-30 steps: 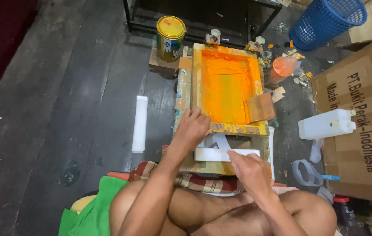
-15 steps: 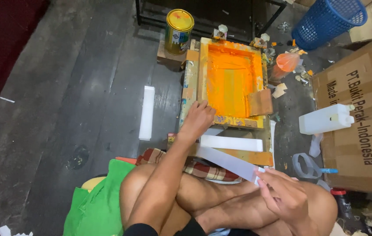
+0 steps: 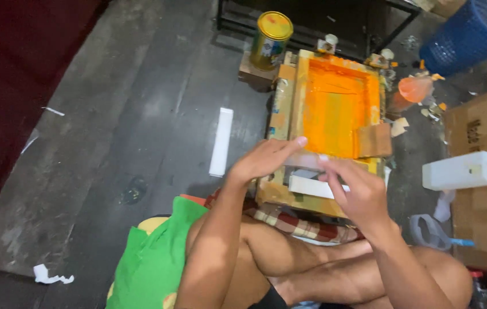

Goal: Manual screen printing process involving applying orange ink to a screen and using a squeegee to print onto white strips.

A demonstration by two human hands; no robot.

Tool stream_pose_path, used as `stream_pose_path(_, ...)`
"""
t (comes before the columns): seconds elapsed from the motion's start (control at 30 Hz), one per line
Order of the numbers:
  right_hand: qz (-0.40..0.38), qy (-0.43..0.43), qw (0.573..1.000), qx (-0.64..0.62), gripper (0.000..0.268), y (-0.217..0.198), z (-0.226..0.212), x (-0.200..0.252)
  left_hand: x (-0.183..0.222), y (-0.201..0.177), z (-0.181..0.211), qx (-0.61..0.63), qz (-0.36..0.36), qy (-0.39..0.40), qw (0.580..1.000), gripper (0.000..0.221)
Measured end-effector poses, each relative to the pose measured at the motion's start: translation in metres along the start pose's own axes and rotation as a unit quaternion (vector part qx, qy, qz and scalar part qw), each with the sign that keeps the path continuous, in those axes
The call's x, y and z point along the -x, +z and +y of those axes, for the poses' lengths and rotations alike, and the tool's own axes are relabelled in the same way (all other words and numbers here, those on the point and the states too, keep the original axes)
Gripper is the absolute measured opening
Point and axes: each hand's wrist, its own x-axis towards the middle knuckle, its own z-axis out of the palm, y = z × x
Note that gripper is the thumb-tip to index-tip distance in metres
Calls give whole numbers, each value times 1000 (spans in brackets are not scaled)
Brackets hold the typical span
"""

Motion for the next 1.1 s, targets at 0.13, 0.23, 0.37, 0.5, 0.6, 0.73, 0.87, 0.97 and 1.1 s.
stream_pose_path(0.13,-21,44,999,-9,17,70,26,-21,-19,-15,-61,51,16,-72,996,99)
stream_pose_path(0.23,-62,121,988,-74,19,123,36,-41,-65,-20,-158,-88,54,-104,989,72)
stream_pose_path(0.37,-122,193,969,-99,23,197,60,-56,-110,-18,-267,-131,113,-206,963,61)
stream_pose_path(0.5,-212,270,935,-89,11,255,71,-72,-106,-27,-285,-86,153,-298,938,50)
stream_pose_path(0.6,-257,290,921,-40,10,309,98,-73,-109,-26,-297,-85,208,-333,916,34)
stream_pose_path(0.73,-266,314,910,-43,12,363,118,-74,-100,-35,-273,-91,245,-365,893,31)
stream_pose_path(0.87,-283,290,914,-14,12,392,124,-81,-112,-30,-297,-118,276,-379,875,28)
stream_pose_path(0.97,-291,270,918,14,11,406,127,-86,-118,-24,-306,-138,280,-374,873,28)
stream_pose_path(1.1,-297,246,922,31,12,419,131,-88,-120,-24,-297,-179,290,-371,864,30)
